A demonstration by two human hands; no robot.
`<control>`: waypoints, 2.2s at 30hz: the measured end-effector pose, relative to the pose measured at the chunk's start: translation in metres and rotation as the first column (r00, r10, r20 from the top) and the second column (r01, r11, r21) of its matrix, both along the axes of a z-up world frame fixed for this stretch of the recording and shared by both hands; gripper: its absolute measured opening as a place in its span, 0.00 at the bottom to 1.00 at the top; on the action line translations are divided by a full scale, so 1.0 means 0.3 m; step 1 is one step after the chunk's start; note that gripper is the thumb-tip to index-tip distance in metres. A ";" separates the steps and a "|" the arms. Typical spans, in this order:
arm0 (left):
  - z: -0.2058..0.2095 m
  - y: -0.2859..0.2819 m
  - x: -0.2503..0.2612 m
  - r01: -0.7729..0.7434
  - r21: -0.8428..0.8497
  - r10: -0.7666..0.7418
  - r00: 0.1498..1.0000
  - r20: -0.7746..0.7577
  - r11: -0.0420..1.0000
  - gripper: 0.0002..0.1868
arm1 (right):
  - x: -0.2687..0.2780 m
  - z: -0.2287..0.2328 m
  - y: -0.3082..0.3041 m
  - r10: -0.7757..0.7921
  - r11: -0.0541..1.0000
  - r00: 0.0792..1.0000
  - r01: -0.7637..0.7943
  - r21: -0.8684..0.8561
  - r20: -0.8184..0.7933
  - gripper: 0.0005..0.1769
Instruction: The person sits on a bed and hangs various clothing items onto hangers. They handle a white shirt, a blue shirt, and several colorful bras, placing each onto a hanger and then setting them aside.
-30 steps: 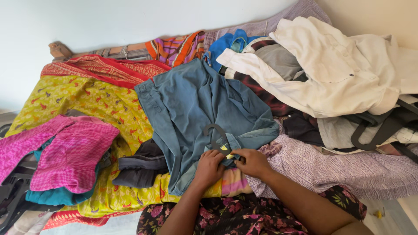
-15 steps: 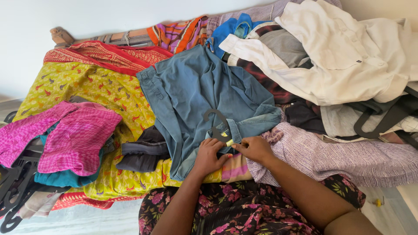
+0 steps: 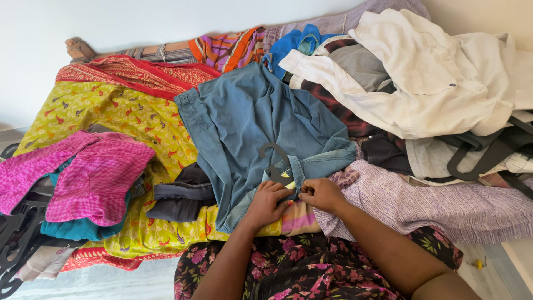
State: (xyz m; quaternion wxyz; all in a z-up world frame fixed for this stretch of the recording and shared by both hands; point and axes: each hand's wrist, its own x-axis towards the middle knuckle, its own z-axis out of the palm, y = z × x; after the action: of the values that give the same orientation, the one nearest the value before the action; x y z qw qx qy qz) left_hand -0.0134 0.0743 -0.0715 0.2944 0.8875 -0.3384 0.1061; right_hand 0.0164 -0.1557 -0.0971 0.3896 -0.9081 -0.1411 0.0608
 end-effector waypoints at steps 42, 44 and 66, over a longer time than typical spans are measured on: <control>0.016 -0.027 -0.051 -0.419 0.009 0.410 0.894 0.182 0.908 0.25 | 0.011 -0.024 -0.031 -0.274 0.773 0.872 -0.050 0.633 0.404 0.24; 0.024 -0.012 -0.049 -0.399 0.057 0.393 0.914 0.101 0.915 0.22 | 0.009 -0.015 -0.027 -0.316 0.747 0.845 -0.058 0.662 0.431 0.30; 0.147 0.158 -0.203 -0.479 0.310 0.471 0.876 0.107 0.821 0.14 | -0.180 0.238 -0.216 -0.157 0.957 0.933 0.063 0.285 0.323 0.37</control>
State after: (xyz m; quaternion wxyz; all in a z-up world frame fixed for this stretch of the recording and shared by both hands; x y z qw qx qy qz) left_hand -0.0743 0.1218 -0.0273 0.1031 0.9785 -0.1232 0.1296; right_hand -0.0378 -0.2205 -0.0259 0.4819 -0.8497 -0.1619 -0.1396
